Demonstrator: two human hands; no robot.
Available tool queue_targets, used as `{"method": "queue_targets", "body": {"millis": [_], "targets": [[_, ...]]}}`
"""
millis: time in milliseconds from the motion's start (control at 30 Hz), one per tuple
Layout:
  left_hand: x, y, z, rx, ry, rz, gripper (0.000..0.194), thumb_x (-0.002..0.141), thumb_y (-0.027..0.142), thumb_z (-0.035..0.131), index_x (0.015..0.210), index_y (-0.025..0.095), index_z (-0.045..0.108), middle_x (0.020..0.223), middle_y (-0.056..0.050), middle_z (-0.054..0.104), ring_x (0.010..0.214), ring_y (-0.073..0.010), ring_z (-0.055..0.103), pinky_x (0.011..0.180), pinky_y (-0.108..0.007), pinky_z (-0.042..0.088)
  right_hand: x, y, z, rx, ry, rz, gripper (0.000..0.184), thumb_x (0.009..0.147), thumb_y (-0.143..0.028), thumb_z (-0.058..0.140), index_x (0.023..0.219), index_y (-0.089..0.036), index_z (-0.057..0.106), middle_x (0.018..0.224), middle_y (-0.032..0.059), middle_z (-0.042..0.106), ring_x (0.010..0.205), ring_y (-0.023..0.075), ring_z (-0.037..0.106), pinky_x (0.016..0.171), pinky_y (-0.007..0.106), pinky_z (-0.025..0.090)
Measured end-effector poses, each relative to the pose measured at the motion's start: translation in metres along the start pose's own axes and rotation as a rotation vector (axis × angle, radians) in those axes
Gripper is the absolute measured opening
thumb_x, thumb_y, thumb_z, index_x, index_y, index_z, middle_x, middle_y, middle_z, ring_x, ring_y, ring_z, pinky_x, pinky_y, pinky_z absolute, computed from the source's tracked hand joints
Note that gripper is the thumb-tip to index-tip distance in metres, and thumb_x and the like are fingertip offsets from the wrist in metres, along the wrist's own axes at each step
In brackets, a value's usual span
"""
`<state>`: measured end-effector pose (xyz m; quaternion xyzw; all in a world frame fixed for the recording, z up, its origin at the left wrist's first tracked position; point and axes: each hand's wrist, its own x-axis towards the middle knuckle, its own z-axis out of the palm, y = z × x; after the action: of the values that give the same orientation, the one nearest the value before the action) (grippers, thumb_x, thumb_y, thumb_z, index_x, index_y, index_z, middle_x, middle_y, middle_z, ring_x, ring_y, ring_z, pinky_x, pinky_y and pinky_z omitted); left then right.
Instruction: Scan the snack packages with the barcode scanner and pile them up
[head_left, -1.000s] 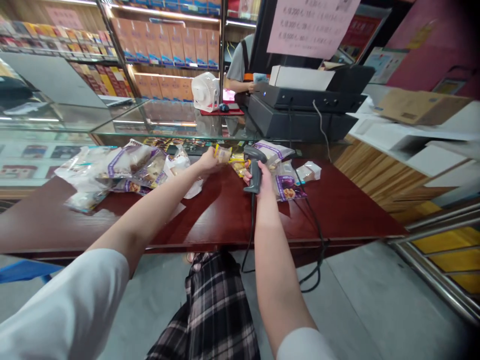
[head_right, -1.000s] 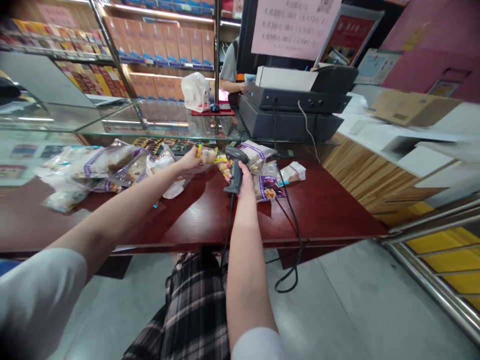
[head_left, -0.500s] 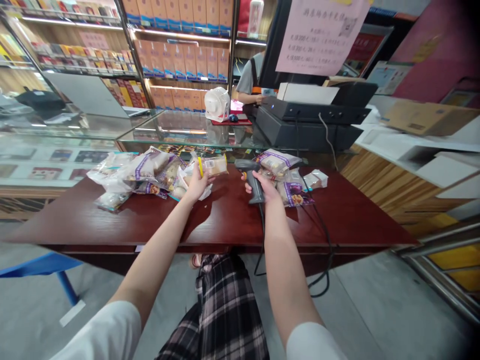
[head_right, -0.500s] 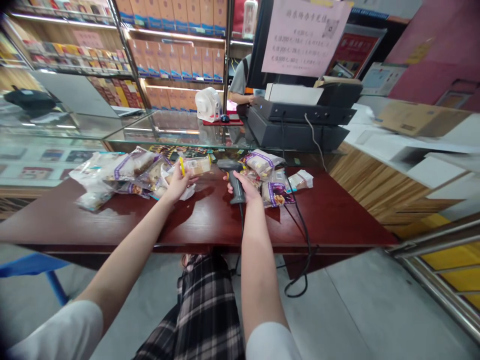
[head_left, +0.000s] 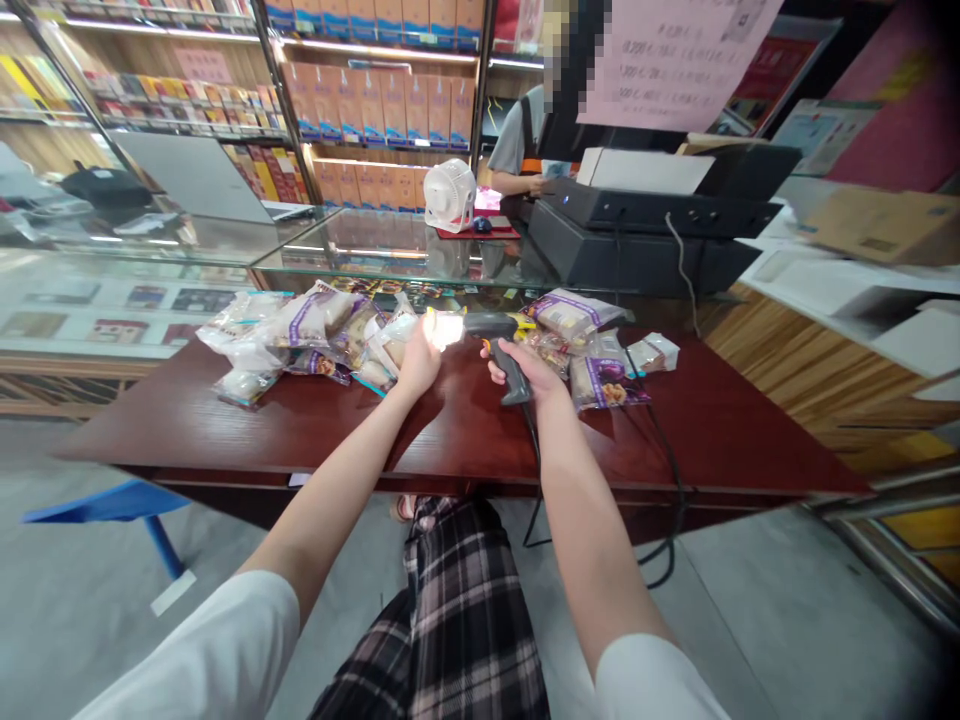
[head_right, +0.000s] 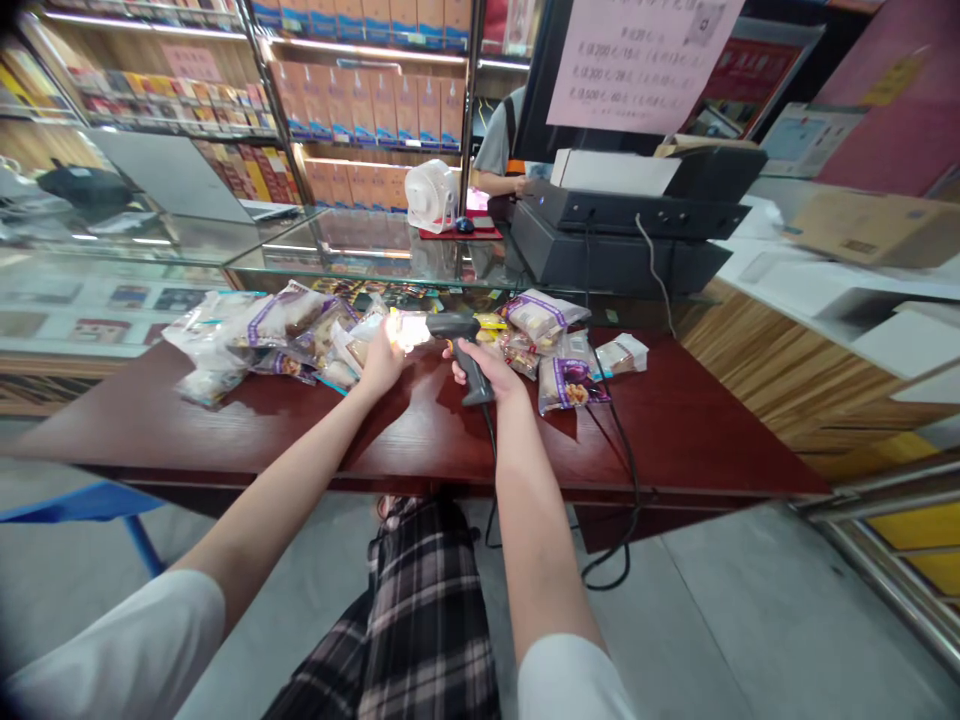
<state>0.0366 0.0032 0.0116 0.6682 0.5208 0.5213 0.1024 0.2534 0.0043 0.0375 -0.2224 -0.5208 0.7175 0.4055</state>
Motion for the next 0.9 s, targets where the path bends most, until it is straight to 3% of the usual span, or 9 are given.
{"method": "queue_targets", "body": {"millis": [233,367,567,733,800,900], "targets": [[-0.002,-0.002,0.003,-0.016,-0.020,-0.017,0.060,0.081,0.012,0.050,0.140,0.012,0.038,0.136,-0.018,0.056,0.129,-0.0282,0.052,0.114,-0.048,0.037,0.002,0.003,-0.003,0.006,-0.029,0.006,0.032,0.081,-0.045,0.068,0.088,-0.016,0.058,0.082,0.0032,0.065,0.048,0.0071,0.047,0.044,0.023,0.040],[-0.004,-0.012,0.006,0.011,0.006,-0.009,0.054,0.087,0.016,0.045,0.141,0.012,0.036,0.137,-0.019,0.054,0.129,-0.0281,0.052,0.112,-0.048,0.039,0.002,0.005,-0.008,-0.030,0.016,-0.012,0.032,0.083,-0.048,0.065,0.088,-0.017,0.059,0.069,0.0021,0.063,0.051,0.0104,0.049,0.045,0.023,0.041],[-0.005,-0.010,0.002,0.034,0.215,0.117,0.041,0.095,0.024,0.038,0.135,0.015,0.042,0.130,-0.018,0.056,0.127,-0.0233,0.052,0.111,-0.044,0.040,0.002,0.001,-0.011,0.001,0.145,-0.062,0.030,0.084,-0.049,0.061,0.091,-0.020,0.058,0.091,0.0051,0.069,0.052,0.0083,0.047,0.044,0.022,0.041],[0.001,-0.006,-0.027,0.146,0.371,0.255,0.037,0.097,0.021,0.033,0.129,0.024,0.052,0.135,-0.012,0.049,0.135,-0.0200,0.044,0.114,-0.041,0.036,0.004,-0.002,-0.014,0.073,0.171,-0.072,0.029,0.082,-0.047,0.064,0.091,-0.020,0.057,0.095,0.0048,0.069,0.051,0.0069,0.044,0.043,0.021,0.040],[0.004,-0.010,-0.040,0.232,0.391,0.189,0.040,0.094,0.017,0.033,0.126,0.024,0.056,0.139,-0.011,0.047,0.144,-0.0210,0.033,0.118,-0.042,0.031,0.004,-0.002,-0.015,0.072,0.187,-0.066,0.029,0.081,-0.046,0.064,0.091,-0.020,0.057,0.095,0.0047,0.069,0.051,0.0072,0.045,0.044,0.021,0.041],[0.006,-0.016,-0.052,0.417,0.298,-0.010,0.041,0.090,0.018,0.041,0.126,0.022,0.060,0.143,-0.012,0.047,0.149,-0.0269,0.021,0.122,-0.051,0.016,0.004,0.000,-0.015,0.056,0.217,-0.047,0.029,0.081,-0.046,0.065,0.090,-0.020,0.057,0.095,0.0047,0.069,0.052,0.0076,0.046,0.044,0.022,0.041]]}}
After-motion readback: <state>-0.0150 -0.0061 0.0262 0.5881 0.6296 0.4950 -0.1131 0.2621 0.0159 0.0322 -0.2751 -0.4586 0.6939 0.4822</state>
